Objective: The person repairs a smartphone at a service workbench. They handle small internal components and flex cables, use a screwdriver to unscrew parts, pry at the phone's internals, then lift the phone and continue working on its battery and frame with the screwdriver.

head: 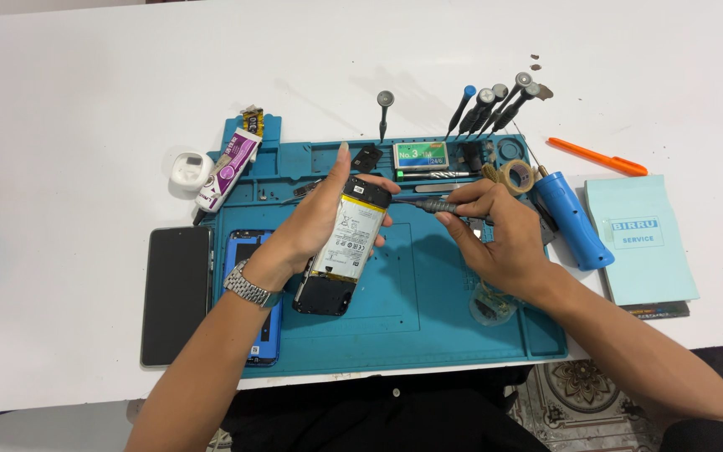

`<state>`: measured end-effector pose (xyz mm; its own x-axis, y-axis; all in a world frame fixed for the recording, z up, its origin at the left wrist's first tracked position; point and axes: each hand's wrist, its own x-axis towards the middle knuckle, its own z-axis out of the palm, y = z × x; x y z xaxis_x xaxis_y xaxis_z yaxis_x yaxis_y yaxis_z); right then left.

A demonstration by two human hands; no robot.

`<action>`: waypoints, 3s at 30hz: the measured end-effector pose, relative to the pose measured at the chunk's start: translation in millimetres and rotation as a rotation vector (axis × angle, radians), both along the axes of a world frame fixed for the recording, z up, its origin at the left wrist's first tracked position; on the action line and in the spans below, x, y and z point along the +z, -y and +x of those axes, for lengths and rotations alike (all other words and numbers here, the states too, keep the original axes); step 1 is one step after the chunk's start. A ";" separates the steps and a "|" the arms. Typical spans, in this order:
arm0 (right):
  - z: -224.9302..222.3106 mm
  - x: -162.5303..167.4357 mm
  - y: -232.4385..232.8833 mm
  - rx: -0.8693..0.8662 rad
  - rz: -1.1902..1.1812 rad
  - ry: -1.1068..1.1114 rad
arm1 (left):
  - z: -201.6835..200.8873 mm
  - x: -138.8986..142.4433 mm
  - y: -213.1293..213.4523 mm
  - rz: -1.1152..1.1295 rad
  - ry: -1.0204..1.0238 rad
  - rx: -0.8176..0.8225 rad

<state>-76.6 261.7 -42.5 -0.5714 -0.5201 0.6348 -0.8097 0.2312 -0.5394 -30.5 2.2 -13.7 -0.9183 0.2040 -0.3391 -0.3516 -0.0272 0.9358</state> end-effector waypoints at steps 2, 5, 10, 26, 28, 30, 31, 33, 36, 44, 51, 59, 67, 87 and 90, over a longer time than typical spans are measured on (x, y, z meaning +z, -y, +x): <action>0.4 -0.1 0.1 0.002 0.005 -0.011 | 0.5 0.3 0.5 0.023 0.007 -0.003; 0.0 0.2 0.2 0.005 0.000 0.011 | 0.8 0.5 -0.8 0.062 0.021 -0.008; 0.3 1.5 0.5 0.000 0.005 0.005 | 0.5 1.3 -1.8 0.059 0.029 -0.014; 4.3 17.8 5.4 0.029 0.166 0.148 | 4.1 1.4 -5.7 -0.152 -0.030 -0.103; 3.6 19.5 6.1 0.033 0.180 0.160 | 4.7 0.3 -6.1 -0.185 -0.048 -0.097; 2.4 20.0 7.4 0.020 0.209 0.184 | 5.6 -0.7 -6.2 -0.215 -0.062 -0.091; 1.5 19.9 8.1 0.005 0.232 0.202 | 5.8 -1.4 -6.8 -0.224 -0.075 -0.081; 0.9 19.3 8.7 -0.043 0.271 0.235 | 5.8 -2.6 -8.5 -0.243 -0.103 -0.064; -1.6 18.0 9.4 -0.103 0.302 0.277 | 7.4 -2.5 -9.0 -0.254 -0.130 -0.060; -7.7 15.1 9.9 -0.108 0.339 0.369 | 7.4 0.2 -11.0 -0.321 -0.140 -0.026; -11.3 11.5 12.7 0.014 0.244 0.315 | 7.1 2.4 -11.8 -0.370 -0.142 -0.008; -15.2 8.5 11.9 0.126 0.197 0.234 | 8.2 5.9 -12.4 -0.407 -0.145 0.000; -14.2 11.5 11.6 0.076 0.337 0.362 | 9.1 8.2 -12.3 -0.414 -0.147 0.006; -10.5 8.9 11.8 -0.007 0.293 0.509 | 12.1 8.2 -8.2 -0.374 -0.283 -0.025; -12.8 7.9 9.8 0.069 0.194 0.467 | 11.1 9.1 -9.1 -0.383 -0.291 -0.046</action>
